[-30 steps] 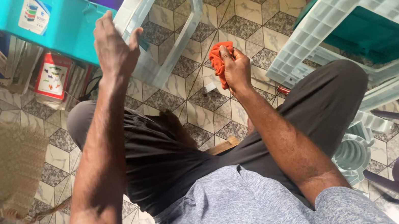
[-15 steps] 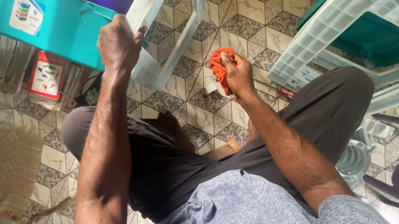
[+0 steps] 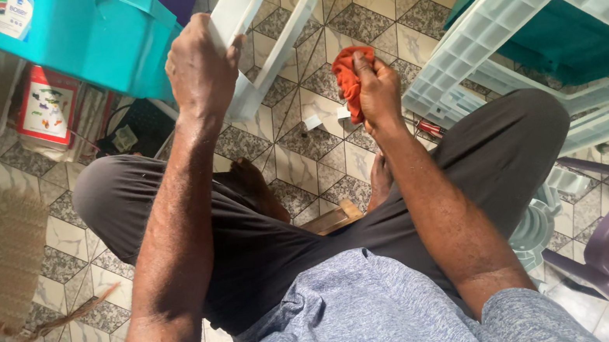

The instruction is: The person sits on the floor and uses a screwdriver to remove screws from a white plastic furniture frame. They detach a circular component and several small white plastic pieces, placing them on the floor. The person then wipes the frame with an orange cloth.

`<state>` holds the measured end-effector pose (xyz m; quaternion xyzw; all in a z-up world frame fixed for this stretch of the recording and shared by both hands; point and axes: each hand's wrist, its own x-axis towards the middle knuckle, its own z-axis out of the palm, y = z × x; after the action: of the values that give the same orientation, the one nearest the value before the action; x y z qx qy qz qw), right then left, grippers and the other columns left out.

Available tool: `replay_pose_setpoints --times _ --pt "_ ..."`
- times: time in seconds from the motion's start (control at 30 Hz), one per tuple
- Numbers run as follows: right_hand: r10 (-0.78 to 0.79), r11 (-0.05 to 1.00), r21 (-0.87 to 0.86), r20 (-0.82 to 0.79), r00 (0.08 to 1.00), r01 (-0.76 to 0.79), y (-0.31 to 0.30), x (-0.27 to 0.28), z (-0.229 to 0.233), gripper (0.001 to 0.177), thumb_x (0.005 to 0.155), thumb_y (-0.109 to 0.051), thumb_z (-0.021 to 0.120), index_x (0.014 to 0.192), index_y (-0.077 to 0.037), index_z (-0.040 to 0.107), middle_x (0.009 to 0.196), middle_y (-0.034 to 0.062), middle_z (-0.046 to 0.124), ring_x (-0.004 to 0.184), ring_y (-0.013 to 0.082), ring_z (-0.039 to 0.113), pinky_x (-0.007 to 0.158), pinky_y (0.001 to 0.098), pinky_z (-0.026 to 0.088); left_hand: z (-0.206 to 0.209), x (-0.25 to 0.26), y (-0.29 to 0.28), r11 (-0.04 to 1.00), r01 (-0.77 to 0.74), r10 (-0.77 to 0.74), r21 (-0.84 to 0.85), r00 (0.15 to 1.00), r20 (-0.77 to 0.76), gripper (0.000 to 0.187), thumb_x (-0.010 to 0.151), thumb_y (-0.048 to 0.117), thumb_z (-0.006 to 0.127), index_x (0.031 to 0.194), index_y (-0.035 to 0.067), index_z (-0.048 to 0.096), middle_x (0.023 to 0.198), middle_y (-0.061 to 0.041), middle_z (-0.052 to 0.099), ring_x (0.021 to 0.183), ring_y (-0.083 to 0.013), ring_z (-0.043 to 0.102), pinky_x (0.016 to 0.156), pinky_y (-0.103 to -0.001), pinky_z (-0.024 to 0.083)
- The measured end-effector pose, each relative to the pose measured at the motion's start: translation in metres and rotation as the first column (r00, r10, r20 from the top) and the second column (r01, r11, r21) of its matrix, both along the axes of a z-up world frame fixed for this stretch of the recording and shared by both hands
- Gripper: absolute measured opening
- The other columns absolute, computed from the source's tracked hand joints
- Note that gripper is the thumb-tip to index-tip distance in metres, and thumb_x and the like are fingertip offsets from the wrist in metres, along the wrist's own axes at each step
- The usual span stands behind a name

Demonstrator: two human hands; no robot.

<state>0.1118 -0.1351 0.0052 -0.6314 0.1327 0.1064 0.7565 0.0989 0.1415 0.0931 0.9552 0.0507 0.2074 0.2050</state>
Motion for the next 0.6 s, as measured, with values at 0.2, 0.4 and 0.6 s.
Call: replay_pose_setpoints --times 0.2,0.4,0.6 --pt "-0.133 0.987 0.087 -0.001 0.991 0.133 -0.03 0.018 -0.008 0.031 0.104 -0.028 0.062 0.113 0.0 0.069 0.089 0.0114 0.074 0.062 0.0163 0.07 0.054 0.0294 0.06 -0.008 -0.008 -0.014 0.996 0.072 -0.076 -0.058 0.994 -0.079 0.043 0.088 0.027 0.089 0.109 -0.003 0.067 0.094 -0.021 0.076 0.081 -0.0311 0.077 0.071 -0.045 0.061" --pt "-0.254 0.95 0.181 -0.025 0.967 0.254 -0.052 0.025 -0.013 0.033 0.103 -0.028 0.066 0.113 0.003 0.067 0.09 0.0124 0.073 0.062 0.0192 0.071 0.052 0.0316 0.059 -0.008 -0.009 -0.028 0.974 0.197 -0.215 -0.111 0.96 -0.178 0.04 0.091 0.025 0.085 0.112 -0.003 0.067 0.098 -0.02 0.076 0.081 -0.0291 0.076 0.069 -0.044 0.062" --pt "-0.276 0.936 0.22 -0.022 0.961 0.274 -0.061 0.022 -0.015 0.035 0.102 -0.028 0.068 0.116 0.004 0.066 0.098 0.0142 0.075 0.072 0.0194 0.075 0.06 0.0324 0.062 0.0 -0.021 -0.043 0.963 0.22 -0.251 -0.157 0.943 -0.217 0.041 0.09 0.027 0.084 0.113 -0.003 0.068 0.098 -0.018 0.076 0.083 -0.0286 0.076 0.072 -0.045 0.061"
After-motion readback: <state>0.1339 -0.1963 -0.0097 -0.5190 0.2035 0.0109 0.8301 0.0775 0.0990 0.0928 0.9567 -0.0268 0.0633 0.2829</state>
